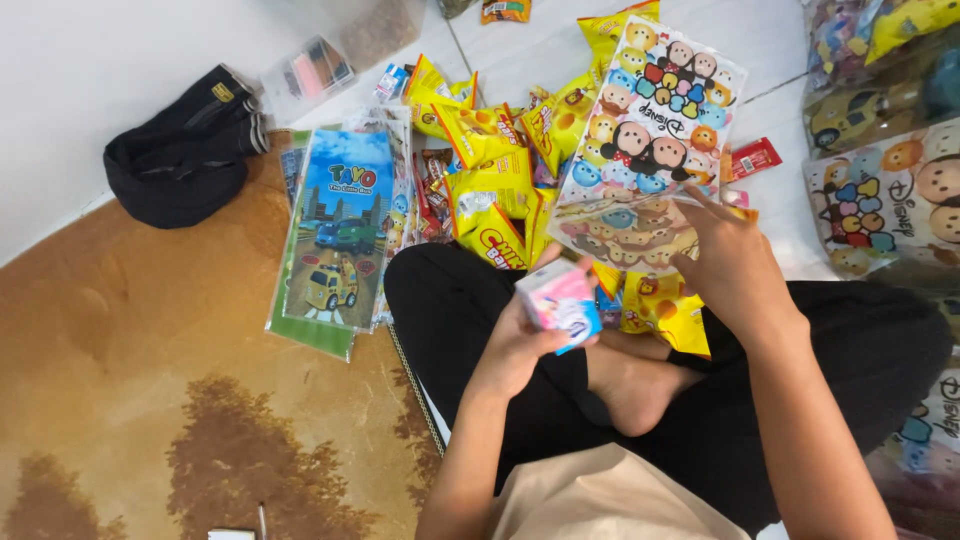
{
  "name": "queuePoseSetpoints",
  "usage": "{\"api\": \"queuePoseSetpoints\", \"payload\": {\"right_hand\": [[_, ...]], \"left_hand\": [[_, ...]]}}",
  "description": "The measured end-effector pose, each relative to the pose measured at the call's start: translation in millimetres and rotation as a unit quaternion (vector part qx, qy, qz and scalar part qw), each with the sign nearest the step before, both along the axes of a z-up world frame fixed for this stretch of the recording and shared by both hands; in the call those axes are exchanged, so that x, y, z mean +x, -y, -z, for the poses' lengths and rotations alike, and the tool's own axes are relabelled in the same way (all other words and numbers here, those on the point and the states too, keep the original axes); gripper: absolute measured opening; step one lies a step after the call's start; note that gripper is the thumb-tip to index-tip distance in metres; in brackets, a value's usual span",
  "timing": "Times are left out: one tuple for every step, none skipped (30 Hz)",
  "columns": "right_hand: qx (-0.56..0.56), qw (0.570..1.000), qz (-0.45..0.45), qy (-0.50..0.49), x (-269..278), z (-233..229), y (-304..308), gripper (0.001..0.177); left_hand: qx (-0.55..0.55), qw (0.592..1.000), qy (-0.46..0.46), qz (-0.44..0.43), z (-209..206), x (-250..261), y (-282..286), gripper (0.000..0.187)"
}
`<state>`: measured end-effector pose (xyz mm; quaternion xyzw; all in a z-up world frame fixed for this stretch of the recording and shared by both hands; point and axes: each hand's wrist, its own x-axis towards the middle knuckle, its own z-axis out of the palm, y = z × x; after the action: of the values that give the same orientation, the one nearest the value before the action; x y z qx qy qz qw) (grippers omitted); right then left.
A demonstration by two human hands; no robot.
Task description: Sorting and packing snack packets and sticker sheets into plastic bags while sitting on the floor.
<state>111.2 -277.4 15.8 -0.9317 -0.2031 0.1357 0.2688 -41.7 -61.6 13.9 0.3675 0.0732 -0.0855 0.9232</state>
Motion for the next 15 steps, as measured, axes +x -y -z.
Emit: {"api": "queuePoseSetpoints", "payload": {"right_hand": [[0.001,1.000,0.000,0.002,-1,1,0,0.074],[0.009,1.000,-0.004,0.012,-2,1,-1,0.074],[0.018,1.000,-0.009,0.022,-3,2,-1,0.075],[0.018,1.000,-0.009,0.024,-4,2,-2,0.075],[0.031,0.999,-0.013,0.027,-4,3,-1,0.076],[0.044,0.998,-0.017,0.030,-5,4,-1,0.078],[0.044,0.998,-0.015,0.033,-1,7,-3,0.078],[-0.005,1.000,0.013,-0.027,4,11,-4,0.080],[-0.054,0.994,0.043,-0.090,7,15,-4,0.084],[-0.054,0.993,0.046,-0.089,8,15,-4,0.084],[-0.034,0.988,0.060,-0.135,8,16,-4,0.081],[-0.013,0.981,0.074,-0.181,9,17,-5,0.079],[-0.013,0.980,0.075,-0.182,12,21,-3,0.079],[0.017,0.975,0.087,-0.201,16,26,-1,0.078],[0.046,0.969,0.099,-0.221,21,31,0,0.078]], "left_hand": [[0.001,1.000,0.002,0.000,-15,10,2,0.108],[0.239,0.969,0.064,0.019,-30,19,4,0.086],[0.463,0.877,0.122,0.036,-45,29,6,0.067],[0.463,0.877,0.123,0.035,-45,41,12,0.067],[0.578,0.799,0.150,0.074,-45,53,19,0.072],[0.680,0.704,0.173,0.111,-44,65,27,0.080],[0.680,0.703,0.176,0.110,-10,81,34,0.080],[0.765,0.606,0.195,0.099,24,97,42,0.074],[0.836,0.499,0.211,0.087,59,112,51,0.070],[0.835,0.500,0.214,0.088,76,123,55,0.070],[0.837,0.497,0.210,0.091,93,133,58,0.047],[0.839,0.495,0.206,0.094,110,144,62,0.027],[0.838,0.495,0.207,0.095,112,149,62,0.027],[0.851,0.477,0.199,0.093,114,153,62,0.027],[0.863,0.459,0.191,0.091,117,158,62,0.028]]}}
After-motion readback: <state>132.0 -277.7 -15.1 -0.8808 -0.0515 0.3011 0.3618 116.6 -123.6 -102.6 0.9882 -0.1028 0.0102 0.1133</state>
